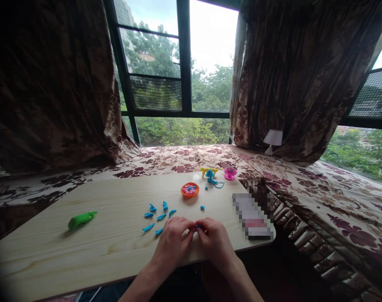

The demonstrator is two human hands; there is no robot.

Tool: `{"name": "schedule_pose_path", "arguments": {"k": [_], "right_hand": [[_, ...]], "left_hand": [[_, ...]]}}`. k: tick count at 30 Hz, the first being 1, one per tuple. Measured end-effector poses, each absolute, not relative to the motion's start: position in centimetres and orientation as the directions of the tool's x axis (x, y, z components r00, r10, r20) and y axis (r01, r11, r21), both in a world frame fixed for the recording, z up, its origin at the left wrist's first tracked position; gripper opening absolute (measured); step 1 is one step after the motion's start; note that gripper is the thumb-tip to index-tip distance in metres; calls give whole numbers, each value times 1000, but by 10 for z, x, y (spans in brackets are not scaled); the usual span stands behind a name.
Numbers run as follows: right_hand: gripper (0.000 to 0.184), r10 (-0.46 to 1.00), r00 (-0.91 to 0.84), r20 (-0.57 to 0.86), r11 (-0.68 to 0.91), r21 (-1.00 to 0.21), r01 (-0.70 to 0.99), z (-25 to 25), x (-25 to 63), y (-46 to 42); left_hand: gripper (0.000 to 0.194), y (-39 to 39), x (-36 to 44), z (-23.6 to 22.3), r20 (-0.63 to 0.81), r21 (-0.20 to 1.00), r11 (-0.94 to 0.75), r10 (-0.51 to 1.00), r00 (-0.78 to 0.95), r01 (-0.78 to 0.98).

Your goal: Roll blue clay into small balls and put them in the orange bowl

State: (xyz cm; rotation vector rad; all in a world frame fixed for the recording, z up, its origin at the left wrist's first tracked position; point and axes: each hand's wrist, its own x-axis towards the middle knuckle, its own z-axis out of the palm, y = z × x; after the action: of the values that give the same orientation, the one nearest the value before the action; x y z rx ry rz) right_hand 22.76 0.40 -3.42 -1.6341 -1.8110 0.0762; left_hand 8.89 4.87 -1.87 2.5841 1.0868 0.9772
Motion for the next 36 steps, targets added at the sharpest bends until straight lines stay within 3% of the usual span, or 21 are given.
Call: {"name": "schedule_pose_path", "arguments": {"k": [9, 16, 22, 26, 36], "right_hand": [[26, 901, -36, 432, 182, -302, 936, -36, 226, -2], [46, 918, -106, 383, 153, -93, 984, -56, 203, -27], [52, 944, -64, 324, 85, -52, 995, -56, 220, -25], [52, 922, -135, 363, 141, 9, 990, -68, 217, -43], [58, 940, 16, 341, 4, -59, 998, -63, 226, -25]], "left_hand": [[12, 53, 10, -37, 603, 357, -614, 727, 328, 704], [14, 41, -2, -52, 568, 284, -567, 749, 341, 773], [15, 40, 0, -49, 583, 268, -565, 740, 335, 780], [15, 40, 1, -51, 593, 263, -558, 737, 324, 787], [16, 40, 0, -53, 592, 248, -559, 734, 333, 791]]}}
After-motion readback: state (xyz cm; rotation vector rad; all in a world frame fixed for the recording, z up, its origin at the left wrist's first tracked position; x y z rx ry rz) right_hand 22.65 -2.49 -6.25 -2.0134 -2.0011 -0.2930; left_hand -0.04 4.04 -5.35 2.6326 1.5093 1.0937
